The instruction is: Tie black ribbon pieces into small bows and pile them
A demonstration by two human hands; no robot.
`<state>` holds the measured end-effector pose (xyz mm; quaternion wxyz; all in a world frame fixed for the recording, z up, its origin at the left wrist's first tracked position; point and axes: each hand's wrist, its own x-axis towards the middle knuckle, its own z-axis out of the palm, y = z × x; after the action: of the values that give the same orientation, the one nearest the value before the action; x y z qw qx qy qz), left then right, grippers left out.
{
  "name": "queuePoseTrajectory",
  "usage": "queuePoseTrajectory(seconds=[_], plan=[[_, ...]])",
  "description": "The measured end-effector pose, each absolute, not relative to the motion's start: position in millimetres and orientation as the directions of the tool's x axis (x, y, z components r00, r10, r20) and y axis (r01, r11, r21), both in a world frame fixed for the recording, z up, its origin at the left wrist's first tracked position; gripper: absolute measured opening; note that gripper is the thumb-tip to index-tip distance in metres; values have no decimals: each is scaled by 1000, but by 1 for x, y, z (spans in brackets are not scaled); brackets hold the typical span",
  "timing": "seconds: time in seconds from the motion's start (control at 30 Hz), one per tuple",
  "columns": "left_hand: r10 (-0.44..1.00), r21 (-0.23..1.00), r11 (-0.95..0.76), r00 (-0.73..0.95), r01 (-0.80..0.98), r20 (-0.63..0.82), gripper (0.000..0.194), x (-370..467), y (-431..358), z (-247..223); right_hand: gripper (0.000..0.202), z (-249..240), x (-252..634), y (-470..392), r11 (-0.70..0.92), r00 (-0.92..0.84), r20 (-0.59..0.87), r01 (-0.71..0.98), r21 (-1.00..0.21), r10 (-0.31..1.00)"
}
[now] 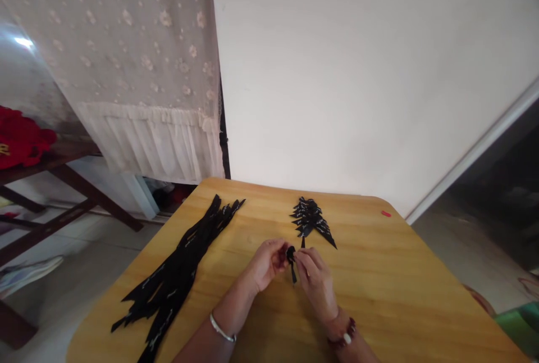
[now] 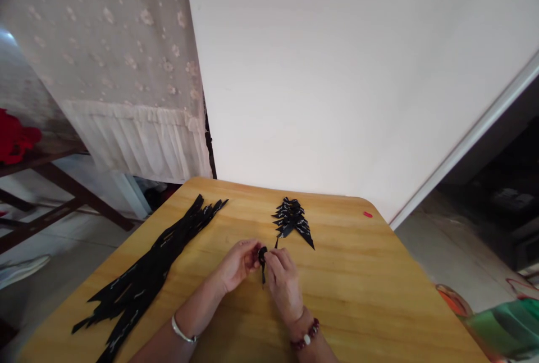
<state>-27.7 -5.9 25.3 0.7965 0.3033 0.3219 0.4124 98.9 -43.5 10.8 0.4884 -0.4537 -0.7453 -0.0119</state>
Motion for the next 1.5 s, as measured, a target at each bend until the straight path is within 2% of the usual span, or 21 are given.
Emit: queuePoseTrajectory(seconds=[0.17, 0.37, 0.67, 1.2, 1.5], plan=[[865, 798, 418, 460, -434, -203, 21, -30, -4, 22, 19, 10, 98, -43, 585, -86, 734, 669, -459, 673], [858, 800, 430, 467, -419, -216, 23, -32, -3, 24, 18, 11, 98, -44, 564, -67, 702, 650, -508, 709], [859, 839, 376, 488, -394, -156, 23, -33, -5, 31, 15, 12, 96, -45, 547, -14, 707, 645, -534, 707], [869, 819, 357, 482, -450, -115, 16, -27, 0, 21, 10, 9, 97, -44, 517, 9, 653, 603, -608, 758], [905, 807, 344, 400, -480, -148, 19, -25, 1, 24, 19, 10, 96, -48, 485, -20, 573, 555, -676, 820]])
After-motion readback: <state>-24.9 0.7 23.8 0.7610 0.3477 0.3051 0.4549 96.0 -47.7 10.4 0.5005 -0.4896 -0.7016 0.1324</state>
